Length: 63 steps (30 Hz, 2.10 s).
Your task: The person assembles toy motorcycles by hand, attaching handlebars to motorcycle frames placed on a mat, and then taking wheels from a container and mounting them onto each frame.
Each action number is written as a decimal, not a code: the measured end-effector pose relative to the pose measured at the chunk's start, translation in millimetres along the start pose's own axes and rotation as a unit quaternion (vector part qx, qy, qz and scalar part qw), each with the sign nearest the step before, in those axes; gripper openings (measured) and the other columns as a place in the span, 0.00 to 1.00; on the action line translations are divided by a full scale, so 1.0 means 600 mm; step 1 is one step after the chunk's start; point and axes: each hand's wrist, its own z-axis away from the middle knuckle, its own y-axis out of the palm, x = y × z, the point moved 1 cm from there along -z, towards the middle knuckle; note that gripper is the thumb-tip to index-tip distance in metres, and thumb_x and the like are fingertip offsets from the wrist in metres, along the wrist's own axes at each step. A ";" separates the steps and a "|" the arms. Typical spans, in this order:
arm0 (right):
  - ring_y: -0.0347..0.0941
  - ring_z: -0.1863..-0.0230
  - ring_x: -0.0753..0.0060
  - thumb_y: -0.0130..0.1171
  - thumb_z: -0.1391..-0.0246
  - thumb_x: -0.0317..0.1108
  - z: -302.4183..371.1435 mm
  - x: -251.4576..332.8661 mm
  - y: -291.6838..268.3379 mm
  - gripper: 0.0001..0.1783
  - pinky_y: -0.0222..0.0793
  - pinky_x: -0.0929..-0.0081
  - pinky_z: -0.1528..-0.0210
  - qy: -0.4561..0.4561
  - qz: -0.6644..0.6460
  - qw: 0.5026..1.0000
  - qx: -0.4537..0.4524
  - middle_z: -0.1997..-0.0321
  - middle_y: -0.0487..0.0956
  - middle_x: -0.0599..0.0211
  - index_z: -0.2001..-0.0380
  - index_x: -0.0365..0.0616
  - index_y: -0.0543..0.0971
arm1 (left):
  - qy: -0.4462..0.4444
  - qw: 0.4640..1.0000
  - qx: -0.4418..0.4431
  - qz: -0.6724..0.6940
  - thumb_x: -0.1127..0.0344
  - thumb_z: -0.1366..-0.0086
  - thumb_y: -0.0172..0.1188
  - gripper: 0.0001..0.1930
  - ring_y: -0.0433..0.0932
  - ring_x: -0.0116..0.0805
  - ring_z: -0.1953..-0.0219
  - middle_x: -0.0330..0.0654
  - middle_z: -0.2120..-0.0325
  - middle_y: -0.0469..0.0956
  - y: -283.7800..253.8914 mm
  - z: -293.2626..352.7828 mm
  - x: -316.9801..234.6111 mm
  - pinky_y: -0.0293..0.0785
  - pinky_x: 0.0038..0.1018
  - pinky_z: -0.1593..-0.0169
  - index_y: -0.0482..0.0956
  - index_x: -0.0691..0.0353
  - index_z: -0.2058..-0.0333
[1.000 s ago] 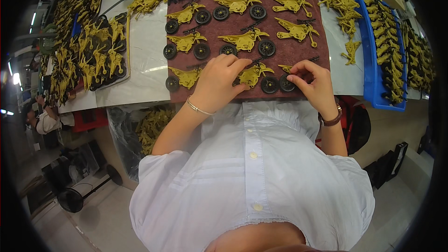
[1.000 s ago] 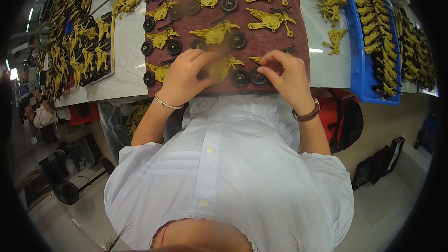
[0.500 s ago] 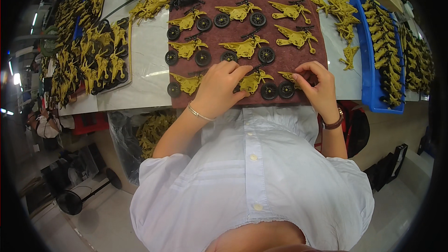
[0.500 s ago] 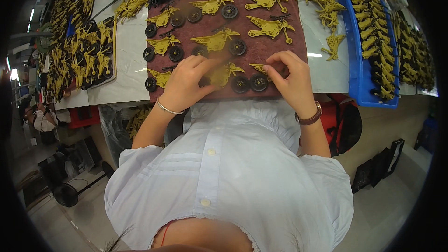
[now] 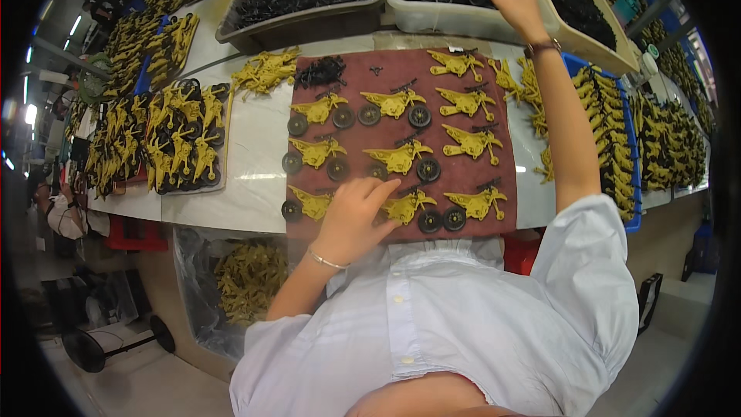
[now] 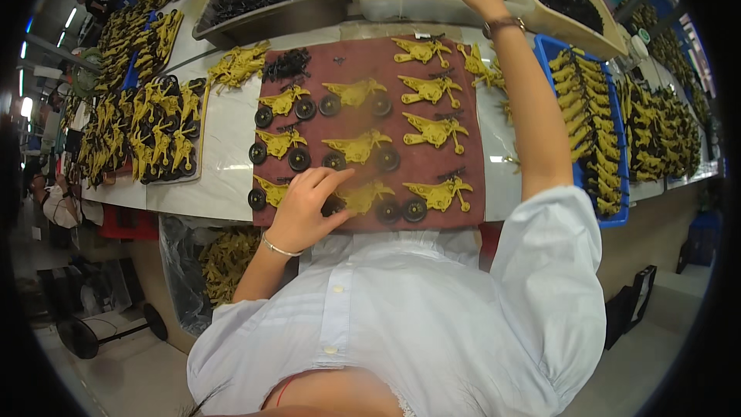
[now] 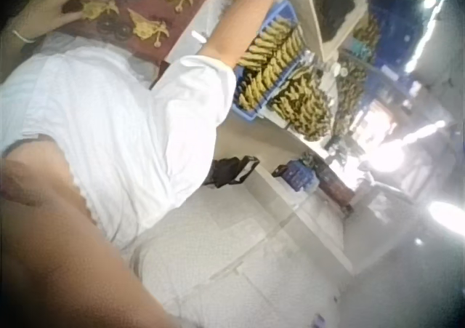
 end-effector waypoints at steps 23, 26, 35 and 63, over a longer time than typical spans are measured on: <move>0.73 0.45 0.48 0.66 0.62 0.42 -0.157 -0.058 0.339 0.45 0.72 0.58 0.46 -0.007 0.273 0.869 0.412 0.44 0.73 0.43 0.37 0.44 0.64 | -0.147 0.962 -0.201 0.111 0.71 0.51 0.69 0.20 0.77 0.36 0.64 0.45 0.64 0.79 -0.004 0.028 0.016 0.72 0.26 0.63 0.80 0.65 0.57; 0.73 0.45 0.52 0.67 0.64 0.43 -0.155 -0.057 0.324 0.44 0.73 0.62 0.48 -0.002 0.234 0.880 0.414 0.43 0.73 0.45 0.40 0.40 0.67 | -0.160 0.960 -0.192 0.124 0.70 0.49 0.68 0.19 0.77 0.40 0.61 0.46 0.63 0.78 -0.004 0.030 0.014 0.72 0.30 0.59 0.80 0.64 0.57; 0.63 0.42 0.53 0.62 0.57 0.43 -0.150 -0.087 0.324 0.36 0.62 0.47 0.48 0.221 0.052 0.871 0.436 0.43 0.69 0.53 0.44 0.48 0.64 | -0.165 0.957 -0.203 0.127 0.70 0.49 0.68 0.18 0.77 0.40 0.60 0.46 0.63 0.78 0.001 0.041 0.014 0.73 0.30 0.58 0.80 0.64 0.57; 0.71 0.50 0.68 0.64 0.47 0.29 -0.104 -0.022 0.108 0.22 0.75 0.71 0.47 0.280 -0.514 0.784 0.206 0.49 0.71 0.66 0.49 0.42 0.71 | -0.159 0.716 -0.255 0.631 0.62 0.33 0.55 0.24 0.72 0.40 0.46 0.49 0.46 0.70 -0.022 -0.064 0.043 0.68 0.37 0.41 0.65 0.67 0.42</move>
